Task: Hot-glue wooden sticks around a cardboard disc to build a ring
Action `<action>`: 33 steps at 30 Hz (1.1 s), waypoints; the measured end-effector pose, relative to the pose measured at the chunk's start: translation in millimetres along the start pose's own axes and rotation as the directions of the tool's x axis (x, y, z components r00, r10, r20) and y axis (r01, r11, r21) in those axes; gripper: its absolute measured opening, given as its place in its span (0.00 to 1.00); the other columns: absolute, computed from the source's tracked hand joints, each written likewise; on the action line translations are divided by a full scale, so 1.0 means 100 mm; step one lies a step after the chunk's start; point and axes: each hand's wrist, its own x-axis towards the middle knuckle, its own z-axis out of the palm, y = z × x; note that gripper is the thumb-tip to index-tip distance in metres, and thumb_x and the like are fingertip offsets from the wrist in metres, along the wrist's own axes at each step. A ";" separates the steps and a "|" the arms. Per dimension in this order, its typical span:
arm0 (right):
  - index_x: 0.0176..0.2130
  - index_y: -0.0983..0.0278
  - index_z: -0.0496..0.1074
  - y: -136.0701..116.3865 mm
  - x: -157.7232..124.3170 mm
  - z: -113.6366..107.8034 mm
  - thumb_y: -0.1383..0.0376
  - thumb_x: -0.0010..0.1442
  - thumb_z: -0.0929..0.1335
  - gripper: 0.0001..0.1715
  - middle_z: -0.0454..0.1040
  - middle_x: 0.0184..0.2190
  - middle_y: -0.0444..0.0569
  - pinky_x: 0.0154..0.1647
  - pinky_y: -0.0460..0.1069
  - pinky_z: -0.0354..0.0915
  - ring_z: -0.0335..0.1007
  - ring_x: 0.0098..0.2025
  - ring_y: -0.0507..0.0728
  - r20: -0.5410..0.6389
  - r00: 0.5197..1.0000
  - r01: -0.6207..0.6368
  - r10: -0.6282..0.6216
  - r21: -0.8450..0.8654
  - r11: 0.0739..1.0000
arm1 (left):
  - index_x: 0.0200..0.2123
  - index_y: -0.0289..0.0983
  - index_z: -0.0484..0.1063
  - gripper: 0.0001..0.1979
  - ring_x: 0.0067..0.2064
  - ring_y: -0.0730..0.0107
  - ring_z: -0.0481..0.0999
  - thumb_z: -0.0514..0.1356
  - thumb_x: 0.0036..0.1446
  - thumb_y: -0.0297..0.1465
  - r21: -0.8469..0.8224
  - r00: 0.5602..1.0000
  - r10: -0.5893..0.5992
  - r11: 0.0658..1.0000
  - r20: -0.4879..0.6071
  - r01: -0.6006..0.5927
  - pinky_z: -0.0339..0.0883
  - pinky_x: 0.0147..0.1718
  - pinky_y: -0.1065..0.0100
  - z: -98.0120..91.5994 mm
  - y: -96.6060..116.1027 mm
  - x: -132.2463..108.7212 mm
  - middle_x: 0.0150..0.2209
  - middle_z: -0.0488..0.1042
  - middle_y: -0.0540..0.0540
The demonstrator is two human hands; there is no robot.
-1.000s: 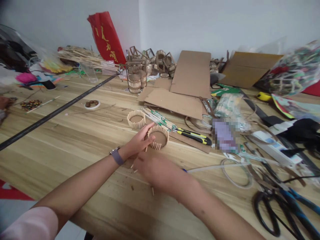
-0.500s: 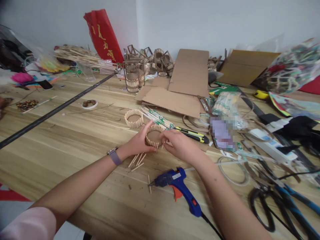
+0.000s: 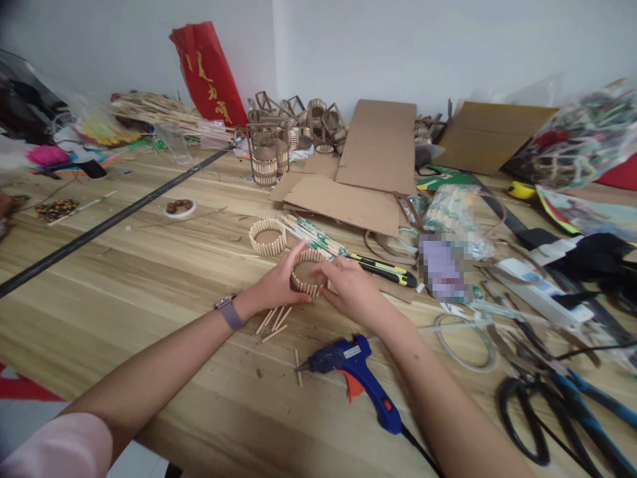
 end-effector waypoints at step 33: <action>0.40 0.63 0.69 0.01 -0.03 0.18 0.73 0.60 0.61 0.10 0.74 0.35 0.53 0.46 0.56 0.57 0.65 0.42 0.61 -0.124 0.986 0.081 -0.111 -0.229 0.970 | 0.68 0.41 0.37 0.61 0.68 0.46 0.50 0.74 0.39 0.33 0.065 1.000 -0.011 0.998 -0.014 0.012 0.50 0.64 0.47 0.00 0.05 0.01 0.68 0.48 0.33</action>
